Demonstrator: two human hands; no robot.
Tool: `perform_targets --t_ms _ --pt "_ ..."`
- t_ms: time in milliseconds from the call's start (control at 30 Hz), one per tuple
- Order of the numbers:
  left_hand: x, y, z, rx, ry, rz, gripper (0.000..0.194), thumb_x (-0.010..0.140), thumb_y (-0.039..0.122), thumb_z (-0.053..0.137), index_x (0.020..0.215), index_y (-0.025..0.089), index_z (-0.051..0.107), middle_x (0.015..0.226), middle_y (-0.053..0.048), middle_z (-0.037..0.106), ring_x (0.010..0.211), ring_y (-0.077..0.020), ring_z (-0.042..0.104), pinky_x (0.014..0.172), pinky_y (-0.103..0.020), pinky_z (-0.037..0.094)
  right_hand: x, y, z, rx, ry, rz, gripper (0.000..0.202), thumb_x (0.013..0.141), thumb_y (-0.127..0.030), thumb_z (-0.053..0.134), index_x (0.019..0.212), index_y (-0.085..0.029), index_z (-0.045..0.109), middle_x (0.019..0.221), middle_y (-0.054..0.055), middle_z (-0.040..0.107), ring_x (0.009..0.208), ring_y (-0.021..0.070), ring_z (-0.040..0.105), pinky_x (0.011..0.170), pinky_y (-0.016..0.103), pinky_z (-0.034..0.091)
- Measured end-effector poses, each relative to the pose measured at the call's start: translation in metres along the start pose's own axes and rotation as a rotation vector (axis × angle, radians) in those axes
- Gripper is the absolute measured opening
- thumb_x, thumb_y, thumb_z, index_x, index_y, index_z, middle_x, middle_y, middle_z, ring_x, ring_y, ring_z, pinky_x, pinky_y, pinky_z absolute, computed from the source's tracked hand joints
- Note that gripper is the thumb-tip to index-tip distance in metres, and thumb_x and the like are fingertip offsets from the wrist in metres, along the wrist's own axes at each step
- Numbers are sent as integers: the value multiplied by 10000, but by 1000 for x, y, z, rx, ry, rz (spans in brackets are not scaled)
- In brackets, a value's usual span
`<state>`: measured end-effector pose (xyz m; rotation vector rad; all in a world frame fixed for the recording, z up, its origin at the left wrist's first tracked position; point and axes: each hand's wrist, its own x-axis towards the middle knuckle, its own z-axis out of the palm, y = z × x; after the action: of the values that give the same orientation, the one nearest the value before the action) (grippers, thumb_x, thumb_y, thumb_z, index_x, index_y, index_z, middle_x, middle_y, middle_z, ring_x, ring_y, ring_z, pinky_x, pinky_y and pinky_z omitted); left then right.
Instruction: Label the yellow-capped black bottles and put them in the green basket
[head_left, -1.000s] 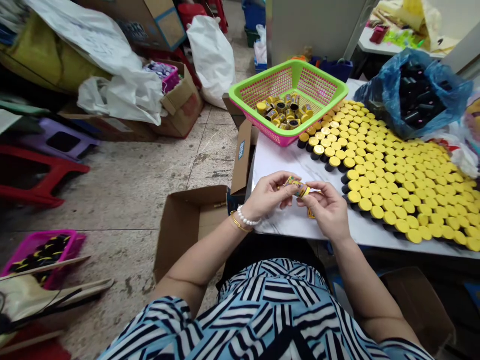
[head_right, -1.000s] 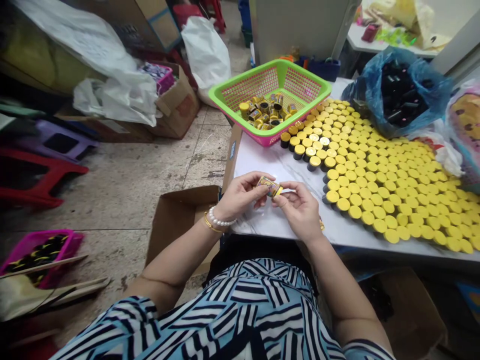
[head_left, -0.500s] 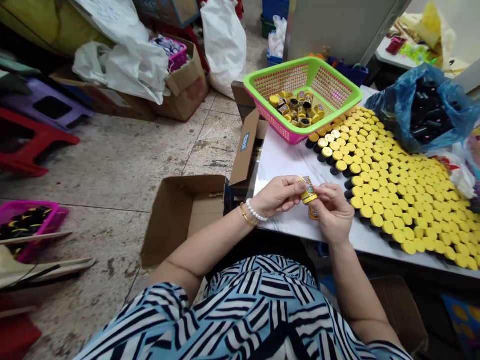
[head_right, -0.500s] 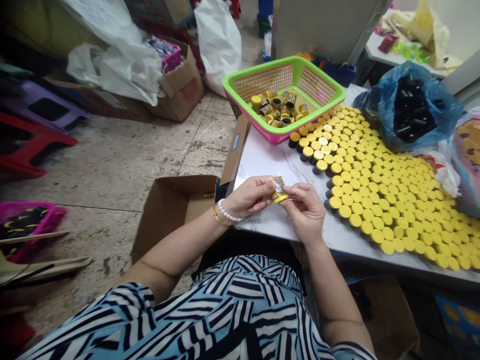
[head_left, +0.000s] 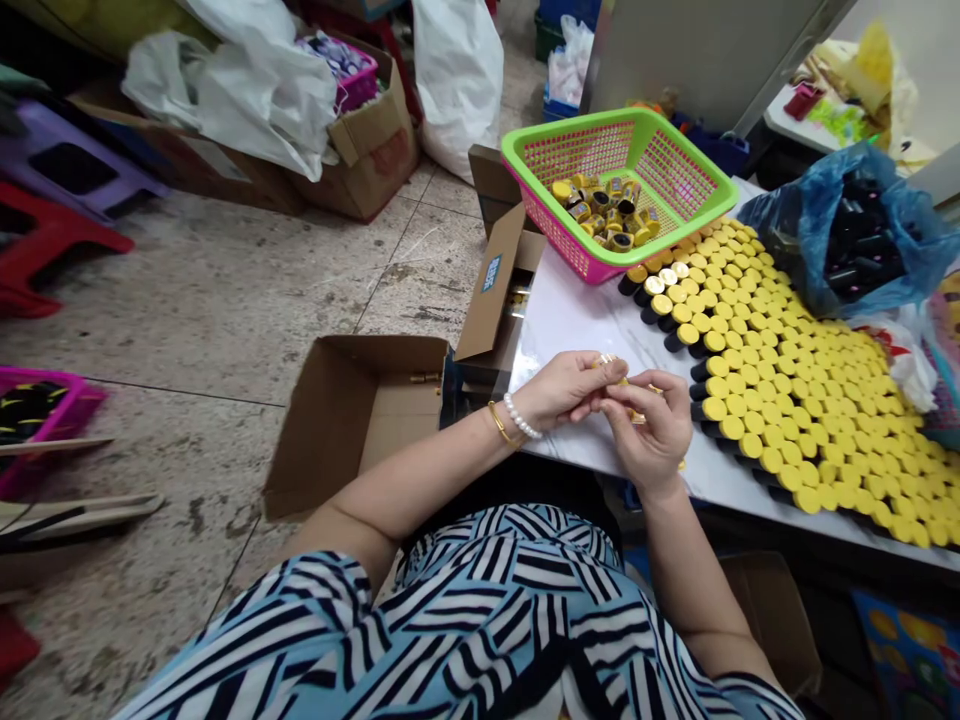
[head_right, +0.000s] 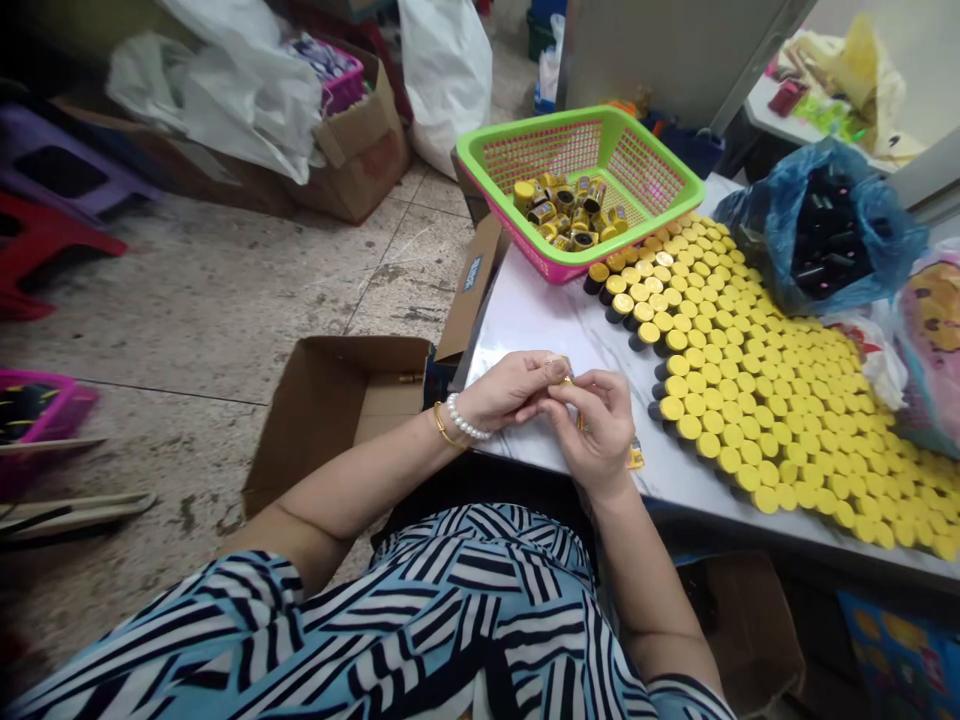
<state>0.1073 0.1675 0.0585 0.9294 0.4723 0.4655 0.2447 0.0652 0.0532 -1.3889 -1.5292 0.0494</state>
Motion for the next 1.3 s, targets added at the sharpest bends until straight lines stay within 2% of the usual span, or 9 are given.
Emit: perform_targets --t_ms 100,167,400,567,667,933,1033,1133,1300 --pt "-1 0 1 23 44 0 499 838 613 748 758 173 529 455 82 480 295 -31 337 309 -170 151 -4 -5 3 -19 73 61 415 826 -280 838 1210 -271 684 1137 74 639 987 213 689 750 352 671" --pt "-1 0 2 28 41 36 487 824 578 780 752 167 530 477 83 480 323 -23 339 330 -167 174 -7 -8 5 -19 118 128 374 816 -281 849 1160 -256 706 1075 61 672 937 199 702 738 337 670" --pt "-3 3 5 47 2 122 459 764 499 857 833 170 544 601 74 520 407 -20 360 377 -169 219 -8 -12 15 332 204 600 386 787 -410 859 1060 -172 724 921 61 753 771 199 743 758 390 665" --pt "-3 0 1 59 -27 157 451 865 612 716 920 189 568 582 91 429 407 -42 337 391 -188 251 -5 -8 3 166 144 294 359 820 -317 833 1171 -297 760 1210 86 686 1069 247 703 871 429 660" --pt "-2 -3 0 139 20 183 453 876 618 698 918 179 592 583 75 460 426 -48 369 411 -192 252 -6 -4 -5 54 78 183 402 820 -276 836 1207 -347 758 1156 67 703 979 225 711 867 432 656" --pt "-11 1 6 252 -12 293 427 872 541 738 1037 177 588 715 42 567 585 -71 533 534 -177 391 -5 -2 6 462 61 602 344 807 -401 845 1072 -203 751 880 33 759 677 169 723 683 337 636" --pt "-11 -1 3 235 3 263 455 878 583 717 1011 170 582 688 48 558 516 -57 511 479 -169 373 1 -2 0 487 -17 583 430 834 -406 817 1213 -234 709 891 15 734 650 138 688 638 296 621" --pt "-8 -4 -1 205 8 181 513 878 656 672 879 153 574 634 41 563 418 -38 463 396 -166 299 6 0 -11 440 -111 484 494 834 -383 815 1304 -302 684 1121 49 710 797 150 701 698 306 636" --pt "-7 0 -3 89 -61 73 557 842 686 696 858 140 584 621 24 601 355 -34 457 320 -156 236 10 5 -14 441 -147 399 203 862 -293 783 1063 -316 798 1035 21 678 710 134 685 639 311 629"
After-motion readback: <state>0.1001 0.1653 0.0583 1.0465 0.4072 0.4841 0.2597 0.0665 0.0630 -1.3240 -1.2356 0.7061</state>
